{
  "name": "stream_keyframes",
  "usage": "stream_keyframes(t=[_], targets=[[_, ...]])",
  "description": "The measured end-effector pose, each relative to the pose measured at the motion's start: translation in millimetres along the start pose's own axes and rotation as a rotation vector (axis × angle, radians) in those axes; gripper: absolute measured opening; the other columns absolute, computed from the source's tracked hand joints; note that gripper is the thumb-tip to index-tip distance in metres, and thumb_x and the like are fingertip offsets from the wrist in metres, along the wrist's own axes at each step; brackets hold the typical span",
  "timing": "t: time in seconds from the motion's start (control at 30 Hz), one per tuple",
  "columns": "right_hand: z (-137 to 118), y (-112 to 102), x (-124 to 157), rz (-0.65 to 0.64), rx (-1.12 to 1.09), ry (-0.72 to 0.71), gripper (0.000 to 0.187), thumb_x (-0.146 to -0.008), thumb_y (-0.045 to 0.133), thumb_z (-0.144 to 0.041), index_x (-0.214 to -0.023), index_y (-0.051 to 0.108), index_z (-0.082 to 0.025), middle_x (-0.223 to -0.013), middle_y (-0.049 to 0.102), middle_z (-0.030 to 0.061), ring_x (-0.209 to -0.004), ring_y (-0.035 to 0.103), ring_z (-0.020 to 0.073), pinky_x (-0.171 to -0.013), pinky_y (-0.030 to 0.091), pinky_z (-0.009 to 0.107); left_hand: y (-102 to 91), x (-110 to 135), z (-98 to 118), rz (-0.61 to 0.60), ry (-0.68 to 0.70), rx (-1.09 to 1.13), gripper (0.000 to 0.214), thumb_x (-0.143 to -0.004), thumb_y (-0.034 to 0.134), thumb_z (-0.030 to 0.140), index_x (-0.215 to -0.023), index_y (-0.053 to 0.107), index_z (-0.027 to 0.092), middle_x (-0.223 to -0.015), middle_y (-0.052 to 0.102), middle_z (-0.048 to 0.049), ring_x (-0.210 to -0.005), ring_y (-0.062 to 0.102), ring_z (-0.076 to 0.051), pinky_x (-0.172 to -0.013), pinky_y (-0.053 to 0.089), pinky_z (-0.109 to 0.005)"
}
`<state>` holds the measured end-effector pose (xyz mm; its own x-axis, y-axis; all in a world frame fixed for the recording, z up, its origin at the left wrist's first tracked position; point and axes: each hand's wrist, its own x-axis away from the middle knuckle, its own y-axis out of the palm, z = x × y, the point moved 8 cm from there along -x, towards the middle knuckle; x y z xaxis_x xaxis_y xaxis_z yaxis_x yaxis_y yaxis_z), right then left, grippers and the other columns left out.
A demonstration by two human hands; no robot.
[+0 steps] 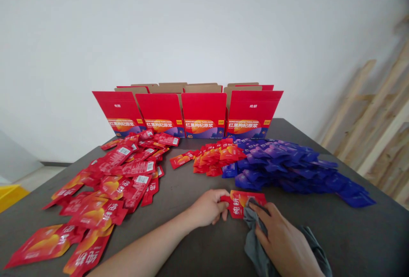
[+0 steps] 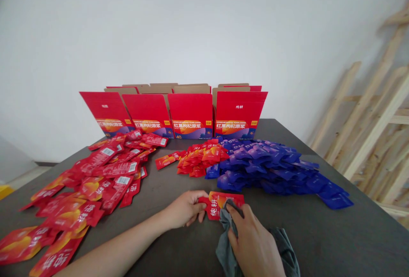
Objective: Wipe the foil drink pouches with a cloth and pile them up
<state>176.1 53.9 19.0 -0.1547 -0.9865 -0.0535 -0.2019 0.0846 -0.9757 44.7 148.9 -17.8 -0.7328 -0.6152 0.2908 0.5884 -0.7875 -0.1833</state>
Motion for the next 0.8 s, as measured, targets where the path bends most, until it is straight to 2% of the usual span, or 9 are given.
stream_keyframes(t=[0.13, 0.23, 0.3, 0.47, 0.57, 0.63, 0.8], targets=[[44, -6, -2, 0.054, 0.06, 0.112, 0.045, -0.091, 0.033, -0.028, -0.131, 0.054, -0.025, -0.107, 0.059, 0.0069, -0.084, 0.065, 0.0172, -0.066, 0.048, 0.03, -0.4, 0, -1, 0.0, -0.019, 0.027, 0.015, -0.087, 0.045, 0.023, -0.096, 0.054, 0.015, -0.057, 0.056, 0.0074, -0.031, 0.035, -0.002, -0.035, 0.022, -0.014], [54, -17, -5, 0.1, 0.059, 0.114, 0.043, -0.091, 0.034, -0.031, -0.128, 0.056, -0.023, -0.107, 0.058, 0.0071, -0.084, 0.065, 0.0176, -0.067, 0.047, 0.031, -0.2, 0, -1, -0.003, -0.013, 0.042, 0.017, -0.087, 0.047, 0.026, -0.098, 0.055, 0.015, -0.057, 0.056, 0.0074, -0.031, 0.035, -0.002, -0.034, 0.021, -0.014], [45, -24, -8, 0.109, 0.036, 0.09, 0.043, -0.091, 0.035, -0.032, -0.128, 0.056, -0.026, -0.107, 0.058, 0.006, -0.083, 0.064, 0.017, -0.066, 0.046, 0.031, 0.1, -1, -2, -0.006, -0.007, 0.046, 0.019, -0.087, 0.047, 0.029, -0.097, 0.055, 0.015, -0.057, 0.056, 0.0072, -0.031, 0.035, -0.002, -0.034, 0.021, -0.014], [-8, -23, -19, 0.032, -0.053, -0.051, 0.043, -0.089, 0.038, -0.027, -0.128, 0.055, -0.031, -0.111, 0.057, 0.0041, -0.092, 0.062, 0.0152, -0.073, 0.046, 0.028, -0.4, -1, -2, -0.004, 0.016, 0.03, 0.019, -0.086, 0.048, 0.031, -0.094, 0.056, 0.015, -0.055, 0.054, 0.0073, -0.031, 0.033, -0.002, -0.035, 0.022, -0.014], [-18, -15, -20, 0.011, -0.062, -0.062, 0.043, -0.088, 0.039, -0.025, -0.127, 0.056, -0.03, -0.11, 0.058, 0.0036, -0.093, 0.063, 0.0145, -0.075, 0.046, 0.026, -1.1, -1, -3, -0.006, 0.004, 0.005, 0.015, -0.087, 0.046, 0.026, -0.091, 0.055, 0.015, -0.055, 0.055, 0.0071, -0.03, 0.034, -0.002, -0.034, 0.023, -0.014], [-5, -10, -16, 0.011, -0.051, -0.015, 0.043, -0.089, 0.037, -0.026, -0.127, 0.056, -0.027, -0.11, 0.058, 0.0051, -0.09, 0.064, 0.0159, -0.072, 0.046, 0.028, -1.2, 0, -2, -0.01, -0.005, -0.006, 0.015, -0.086, 0.044, 0.023, -0.093, 0.056, 0.015, -0.056, 0.056, 0.0067, -0.03, 0.035, -0.003, -0.033, 0.023, -0.014], [49, -8, -2, 0.014, 0.006, 0.128, 0.04, -0.091, 0.031, -0.029, -0.114, 0.062, -0.02, -0.104, 0.059, 0.0076, -0.082, 0.066, 0.0187, -0.07, 0.047, 0.033, -0.2, 2, 3, -0.018, -0.026, 0.009, 0.02, -0.085, 0.043, 0.02, -0.098, 0.057, 0.015, -0.057, 0.058, 0.0058, -0.03, 0.036, -0.004, -0.033, 0.022, -0.015]])
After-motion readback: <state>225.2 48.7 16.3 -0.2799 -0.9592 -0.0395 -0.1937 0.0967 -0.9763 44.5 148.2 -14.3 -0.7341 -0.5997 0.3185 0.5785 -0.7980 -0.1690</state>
